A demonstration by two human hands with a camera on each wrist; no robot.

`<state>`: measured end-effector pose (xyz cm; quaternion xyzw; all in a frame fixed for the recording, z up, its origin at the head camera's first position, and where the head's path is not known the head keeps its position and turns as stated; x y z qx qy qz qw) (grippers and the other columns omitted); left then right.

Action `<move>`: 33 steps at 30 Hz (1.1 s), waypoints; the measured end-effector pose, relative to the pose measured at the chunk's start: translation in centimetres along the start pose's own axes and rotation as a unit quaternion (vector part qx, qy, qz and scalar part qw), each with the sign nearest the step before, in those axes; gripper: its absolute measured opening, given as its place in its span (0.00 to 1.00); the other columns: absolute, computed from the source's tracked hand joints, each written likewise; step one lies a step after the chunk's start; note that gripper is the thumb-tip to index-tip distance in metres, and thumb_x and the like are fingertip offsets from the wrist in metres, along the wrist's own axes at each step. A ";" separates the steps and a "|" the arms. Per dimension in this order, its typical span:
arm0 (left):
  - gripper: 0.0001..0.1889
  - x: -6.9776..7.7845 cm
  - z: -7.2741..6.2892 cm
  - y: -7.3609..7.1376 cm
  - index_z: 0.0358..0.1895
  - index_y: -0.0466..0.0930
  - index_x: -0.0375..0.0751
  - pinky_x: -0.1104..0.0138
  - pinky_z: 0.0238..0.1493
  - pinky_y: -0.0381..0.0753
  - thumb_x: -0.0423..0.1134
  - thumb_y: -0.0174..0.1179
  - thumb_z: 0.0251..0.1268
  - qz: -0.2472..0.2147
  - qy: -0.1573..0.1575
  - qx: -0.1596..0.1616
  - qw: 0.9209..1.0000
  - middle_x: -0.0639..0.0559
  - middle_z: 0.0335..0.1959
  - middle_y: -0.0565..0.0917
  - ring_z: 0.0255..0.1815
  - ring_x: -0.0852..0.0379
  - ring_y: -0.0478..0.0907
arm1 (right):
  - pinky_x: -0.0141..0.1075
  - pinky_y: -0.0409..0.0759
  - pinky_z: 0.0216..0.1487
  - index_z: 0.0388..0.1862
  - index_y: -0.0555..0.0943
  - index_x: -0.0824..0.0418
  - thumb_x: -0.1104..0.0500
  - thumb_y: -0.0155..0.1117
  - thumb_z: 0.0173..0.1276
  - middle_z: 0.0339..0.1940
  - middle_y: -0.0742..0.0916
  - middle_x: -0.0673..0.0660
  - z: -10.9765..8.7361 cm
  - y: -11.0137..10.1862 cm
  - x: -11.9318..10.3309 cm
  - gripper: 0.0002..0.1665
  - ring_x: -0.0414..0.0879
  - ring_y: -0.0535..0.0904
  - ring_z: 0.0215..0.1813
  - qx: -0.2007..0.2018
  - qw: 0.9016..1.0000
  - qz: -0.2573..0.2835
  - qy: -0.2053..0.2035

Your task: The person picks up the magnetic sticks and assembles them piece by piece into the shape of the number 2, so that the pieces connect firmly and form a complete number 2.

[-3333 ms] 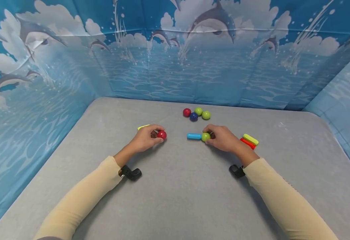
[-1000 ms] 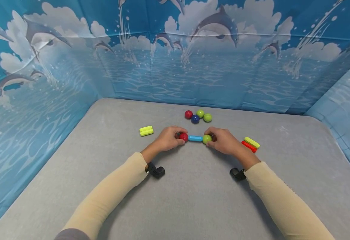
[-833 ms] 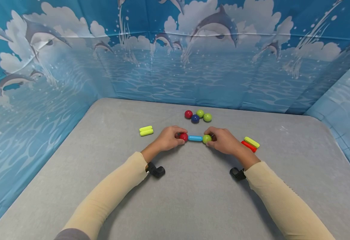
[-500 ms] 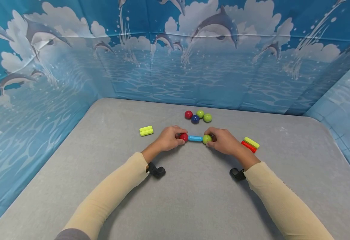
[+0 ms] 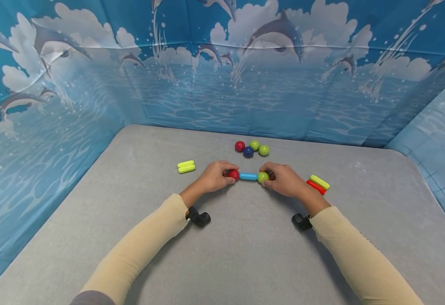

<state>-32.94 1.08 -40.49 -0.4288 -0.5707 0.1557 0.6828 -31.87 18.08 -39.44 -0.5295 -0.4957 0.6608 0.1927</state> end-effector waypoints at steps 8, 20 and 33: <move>0.23 -0.3 0.0 0.3 0.64 0.79 0.48 0.61 0.66 0.74 0.36 0.66 0.64 -0.002 -0.011 0.002 1.000 0.49 0.65 0.79 0.65 0.53 0.73 | 0.54 0.81 0.55 0.61 0.76 0.65 0.62 0.65 0.69 0.54 0.85 0.65 -0.5 0.0 0.2 0.23 0.56 0.83 0.52 -0.002 1.000 -0.002 -0.003; 0.24 0.3 0.1 0.6 0.65 0.78 0.49 0.60 0.67 0.74 0.38 0.66 0.65 0.023 -0.009 -0.014 1.000 0.50 0.66 0.78 0.66 0.53 0.73 | 0.51 0.83 0.47 0.60 0.77 0.67 0.62 0.62 0.70 0.55 0.84 0.68 -6.1 -4.3 4.0 0.21 0.59 0.83 0.51 0.046 0.998 -0.041 0.015; 0.21 0.6 0.2 0.0 0.64 0.79 0.48 0.58 0.67 0.74 0.39 0.61 0.68 0.041 0.017 -0.024 0.999 0.50 0.64 0.79 0.64 0.51 0.74 | 0.44 0.82 0.37 0.58 0.76 0.71 0.59 0.64 0.68 0.49 0.83 0.73 -8.5 -6.4 10.5 0.24 0.62 0.78 0.47 0.055 0.989 -0.074 0.114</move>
Point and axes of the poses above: each hand's wrist, its own z-axis towards the middle knuckle, its own y-axis out of the palm, x = y × z, the point moved 9 cm from there along z, towards the middle knuckle
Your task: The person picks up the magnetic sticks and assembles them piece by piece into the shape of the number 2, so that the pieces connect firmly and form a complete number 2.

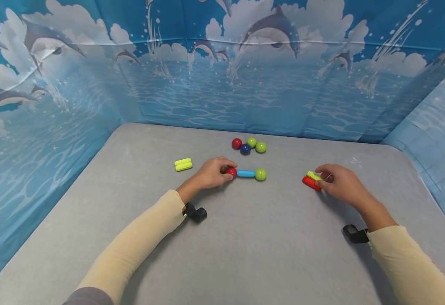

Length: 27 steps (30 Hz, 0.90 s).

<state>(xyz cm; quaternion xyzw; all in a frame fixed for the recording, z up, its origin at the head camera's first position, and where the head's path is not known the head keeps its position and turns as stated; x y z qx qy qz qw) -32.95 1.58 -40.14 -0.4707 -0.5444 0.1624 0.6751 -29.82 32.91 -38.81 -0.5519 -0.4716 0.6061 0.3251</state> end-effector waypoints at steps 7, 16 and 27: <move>0.21 0.6 0.2 0.0 0.63 0.79 0.48 0.60 0.67 0.74 0.40 0.62 0.68 0.009 0.019 -0.002 1.000 0.52 0.63 0.80 0.62 0.53 0.74 | 0.43 0.81 0.35 0.56 0.77 0.72 0.60 0.64 0.68 0.47 0.83 0.73 0.2 0.2 -0.1 0.22 0.61 0.79 0.44 -0.001 1.000 -0.007 0.001; 0.20 3.6 1.8 1.1 0.65 0.78 0.51 0.61 0.73 0.68 0.40 0.58 0.72 0.042 0.103 -0.016 0.994 0.55 0.66 0.79 0.69 0.56 0.72 | 0.48 0.83 0.38 0.57 0.75 0.73 0.58 0.59 0.71 0.47 0.83 0.74 0.5 0.5 0.7 0.22 0.62 0.79 0.44 -0.023 0.999 -0.011 0.029; 0.20 4.5 3.2 2.8 0.66 0.77 0.53 0.64 0.72 0.69 0.39 0.56 0.73 0.047 0.106 -0.061 0.991 0.56 0.67 0.79 0.71 0.59 0.72 | 0.48 0.80 0.39 0.55 0.78 0.75 0.59 0.59 0.70 0.47 0.84 0.75 1.1 0.6 0.7 0.22 0.60 0.78 0.42 -0.038 0.998 -0.023 0.040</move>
Point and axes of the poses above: each hand's wrist, its own z-axis towards the middle knuckle, its own y-axis out of the palm, x = y × z, the point moved 9 cm from there along z, towards the middle knuckle
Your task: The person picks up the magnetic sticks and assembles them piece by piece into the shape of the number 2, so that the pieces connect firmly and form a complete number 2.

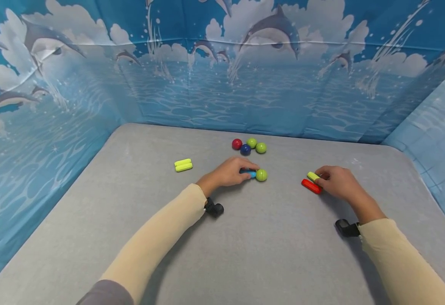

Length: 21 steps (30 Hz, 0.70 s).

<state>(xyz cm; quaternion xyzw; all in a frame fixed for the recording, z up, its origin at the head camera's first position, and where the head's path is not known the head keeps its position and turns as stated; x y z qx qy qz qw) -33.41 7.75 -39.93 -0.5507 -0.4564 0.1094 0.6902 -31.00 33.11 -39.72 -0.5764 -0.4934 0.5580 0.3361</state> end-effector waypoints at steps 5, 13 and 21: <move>0.20 -0.1 0.1 0.2 0.66 0.77 0.55 0.63 0.72 0.69 0.40 0.56 0.74 -0.005 -0.008 0.003 1.000 0.56 0.67 0.79 0.71 0.59 0.72 | 0.43 0.80 0.35 0.56 0.78 0.75 0.58 0.60 0.70 0.48 0.83 0.75 -0.2 -0.1 0.2 0.24 0.62 0.78 0.44 0.007 1.000 0.008 0.005; 0.19 -0.2 0.0 0.6 0.65 0.78 0.56 0.64 0.72 0.70 0.40 0.56 0.74 -0.016 -0.017 0.005 1.000 0.56 0.66 0.79 0.71 0.59 0.72 | 0.34 0.77 0.34 0.65 0.73 0.70 0.48 0.56 0.76 0.56 0.81 0.73 -1.9 -0.1 -1.7 0.30 0.54 0.81 0.44 -0.010 0.994 0.108 -0.006; 0.19 -0.5 -0.2 0.1 0.64 0.79 0.55 0.62 0.71 0.70 0.40 0.57 0.73 -0.019 -0.018 0.017 1.000 0.56 0.66 0.80 0.70 0.58 0.73 | 0.34 0.84 0.44 0.73 0.63 0.71 0.50 0.50 0.80 0.61 0.75 0.69 -3.1 1.1 -5.7 0.33 0.38 0.80 0.42 -0.095 0.959 0.267 -0.016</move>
Point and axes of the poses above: each hand's wrist, its own z-axis towards the middle knuckle, its own y-axis out of the palm, x = y × z, the point moved 9 cm from there along z, towards the middle knuckle
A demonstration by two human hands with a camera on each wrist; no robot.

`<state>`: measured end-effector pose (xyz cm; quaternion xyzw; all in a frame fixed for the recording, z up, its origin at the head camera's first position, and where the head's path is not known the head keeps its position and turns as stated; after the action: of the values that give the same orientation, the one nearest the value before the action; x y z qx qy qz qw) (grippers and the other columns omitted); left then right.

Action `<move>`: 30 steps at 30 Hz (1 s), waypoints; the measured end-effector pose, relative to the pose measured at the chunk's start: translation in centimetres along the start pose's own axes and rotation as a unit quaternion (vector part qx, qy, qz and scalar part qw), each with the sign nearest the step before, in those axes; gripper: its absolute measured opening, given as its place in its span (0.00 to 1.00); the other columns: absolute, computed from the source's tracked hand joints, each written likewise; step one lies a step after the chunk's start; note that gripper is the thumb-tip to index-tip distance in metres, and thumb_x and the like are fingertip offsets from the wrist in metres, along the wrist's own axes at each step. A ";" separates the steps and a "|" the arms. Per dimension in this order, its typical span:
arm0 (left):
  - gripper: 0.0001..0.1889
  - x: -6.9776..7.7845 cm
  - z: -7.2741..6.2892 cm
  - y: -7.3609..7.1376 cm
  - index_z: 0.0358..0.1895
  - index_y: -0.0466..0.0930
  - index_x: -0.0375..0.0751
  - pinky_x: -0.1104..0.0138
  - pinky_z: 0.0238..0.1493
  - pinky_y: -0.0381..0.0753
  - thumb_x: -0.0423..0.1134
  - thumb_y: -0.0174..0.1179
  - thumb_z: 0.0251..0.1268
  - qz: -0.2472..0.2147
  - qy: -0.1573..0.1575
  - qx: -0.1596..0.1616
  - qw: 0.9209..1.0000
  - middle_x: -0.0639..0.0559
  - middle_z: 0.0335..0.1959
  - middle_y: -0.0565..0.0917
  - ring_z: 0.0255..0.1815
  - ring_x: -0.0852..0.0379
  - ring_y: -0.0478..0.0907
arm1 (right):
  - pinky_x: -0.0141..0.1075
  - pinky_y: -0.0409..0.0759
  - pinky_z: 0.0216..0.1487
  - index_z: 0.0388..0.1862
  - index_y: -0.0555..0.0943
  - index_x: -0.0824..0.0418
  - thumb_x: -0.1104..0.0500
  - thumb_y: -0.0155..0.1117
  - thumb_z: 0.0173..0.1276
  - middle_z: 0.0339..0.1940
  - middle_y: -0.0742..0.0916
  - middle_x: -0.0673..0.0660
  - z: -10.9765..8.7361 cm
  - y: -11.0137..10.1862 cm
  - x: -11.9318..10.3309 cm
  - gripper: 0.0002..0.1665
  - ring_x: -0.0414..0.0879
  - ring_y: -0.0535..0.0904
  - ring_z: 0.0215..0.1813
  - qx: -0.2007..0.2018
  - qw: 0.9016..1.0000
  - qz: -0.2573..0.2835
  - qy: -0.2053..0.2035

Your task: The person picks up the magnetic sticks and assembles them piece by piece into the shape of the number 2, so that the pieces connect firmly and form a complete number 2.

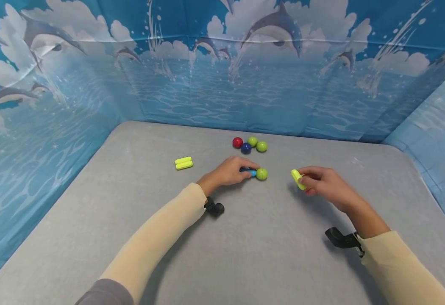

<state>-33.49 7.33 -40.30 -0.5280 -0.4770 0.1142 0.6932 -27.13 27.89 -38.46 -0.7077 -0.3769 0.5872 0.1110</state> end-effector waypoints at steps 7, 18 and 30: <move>0.19 -0.2 -0.2 -0.2 0.65 0.79 0.55 0.63 0.71 0.70 0.40 0.57 0.73 0.003 -0.006 -0.003 1.000 0.56 0.66 0.80 0.70 0.59 0.73 | 0.33 0.84 0.50 0.78 0.51 0.70 0.54 0.48 0.79 0.57 0.69 0.60 1.8 4.1 -1.2 0.37 0.39 0.78 0.44 -0.073 0.982 0.166 0.054; 0.19 0.1 -0.2 -0.2 0.64 0.79 0.57 0.63 0.70 0.72 0.41 0.57 0.73 0.007 -0.010 -0.003 1.000 0.56 0.66 0.80 0.69 0.59 0.74 | 0.33 0.84 0.50 0.76 0.52 0.71 0.57 0.44 0.80 0.44 0.79 0.52 2.9 6.4 -2.4 0.33 0.38 0.81 0.42 -0.094 0.967 0.228 0.066; 0.19 0.1 -0.1 -0.1 0.64 0.79 0.58 0.63 0.69 0.72 0.41 0.57 0.73 0.013 -0.014 -0.004 1.000 0.56 0.66 0.80 0.69 0.59 0.74 | 0.31 0.85 0.48 0.70 0.56 0.69 0.56 0.48 0.80 0.44 0.85 0.50 3.3 7.1 -2.6 0.28 0.38 0.84 0.41 -0.098 0.951 0.286 0.062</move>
<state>-33.38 7.26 -40.17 -0.5356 -0.4804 0.1287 0.6824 -27.36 20.37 -41.72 -0.8282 -0.2061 0.5098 -0.1084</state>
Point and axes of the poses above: each hand's wrist, its own z-axis towards the middle knuckle, its own y-axis out of the palm, x = y × z, the point moved 9 cm from there along z, towards the middle knuckle
